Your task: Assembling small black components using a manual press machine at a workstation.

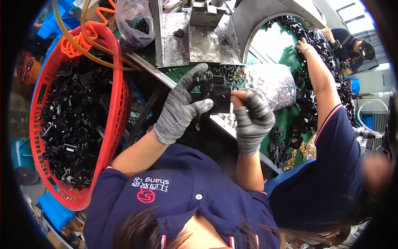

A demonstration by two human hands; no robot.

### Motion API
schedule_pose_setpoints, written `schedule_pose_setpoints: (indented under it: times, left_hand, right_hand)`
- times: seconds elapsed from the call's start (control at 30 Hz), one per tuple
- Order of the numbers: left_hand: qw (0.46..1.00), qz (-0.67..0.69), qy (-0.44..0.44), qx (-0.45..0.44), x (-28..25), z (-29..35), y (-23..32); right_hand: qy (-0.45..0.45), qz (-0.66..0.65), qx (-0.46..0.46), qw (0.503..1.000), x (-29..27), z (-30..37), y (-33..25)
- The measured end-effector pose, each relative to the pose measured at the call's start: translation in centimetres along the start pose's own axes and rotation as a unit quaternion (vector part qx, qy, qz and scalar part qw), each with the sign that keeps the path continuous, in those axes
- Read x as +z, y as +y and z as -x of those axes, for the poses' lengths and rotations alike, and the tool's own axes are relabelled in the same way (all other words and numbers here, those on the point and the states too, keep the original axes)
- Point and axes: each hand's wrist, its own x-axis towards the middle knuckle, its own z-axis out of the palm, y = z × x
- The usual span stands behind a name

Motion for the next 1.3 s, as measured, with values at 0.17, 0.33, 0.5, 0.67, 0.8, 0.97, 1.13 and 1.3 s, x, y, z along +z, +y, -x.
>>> schedule_pose_setpoints:
  times: [0.17, 0.33, 0.5, 0.67, 0.8, 0.97, 1.13, 1.3]
  left_hand:
    - [0.997, -0.021, 0.067, 0.02, 0.8, 0.7, 1.1]
    - [0.988, -0.088, 0.093, 0.088, 1.1, 1.1, 0.4]
    - [0.978, -0.134, 0.091, 0.133, 0.8, 0.9, -0.9]
    - [0.974, -0.167, 0.078, 0.129, 0.2, 1.8, -0.5]
    - [0.939, -0.332, -0.093, 0.003, -3.4, 1.5, 3.5]
    - [0.945, -0.27, -0.181, 0.025, -4.8, 2.0, 0.4]
    - [0.978, -0.063, -0.08, -0.181, -3.3, 1.6, 0.9]
    - [0.99, -0.017, 0.017, -0.141, -3.2, 0.4, -0.4]
  right_hand:
    - [-0.083, 0.049, 0.018, 0.995, 1.6, 0.3, -0.3]
    - [-0.039, -0.132, 0.074, 0.988, 2.9, 0.7, 0.9]
    - [-0.091, -0.366, 0.322, 0.868, 2.0, 0.2, 0.3]
    - [-0.174, -0.271, 0.351, 0.879, 1.2, -0.3, -0.1]
    - [-0.285, -0.27, 0.406, 0.825, -0.7, 0.4, 1.3]
    - [-0.339, -0.281, 0.448, 0.778, -0.4, 0.1, 0.1]
    - [-0.237, 0.127, 0.255, 0.929, -2.5, -1.9, 6.1]
    - [-0.281, 0.421, 0.124, 0.853, -3.3, -1.8, 9.5]
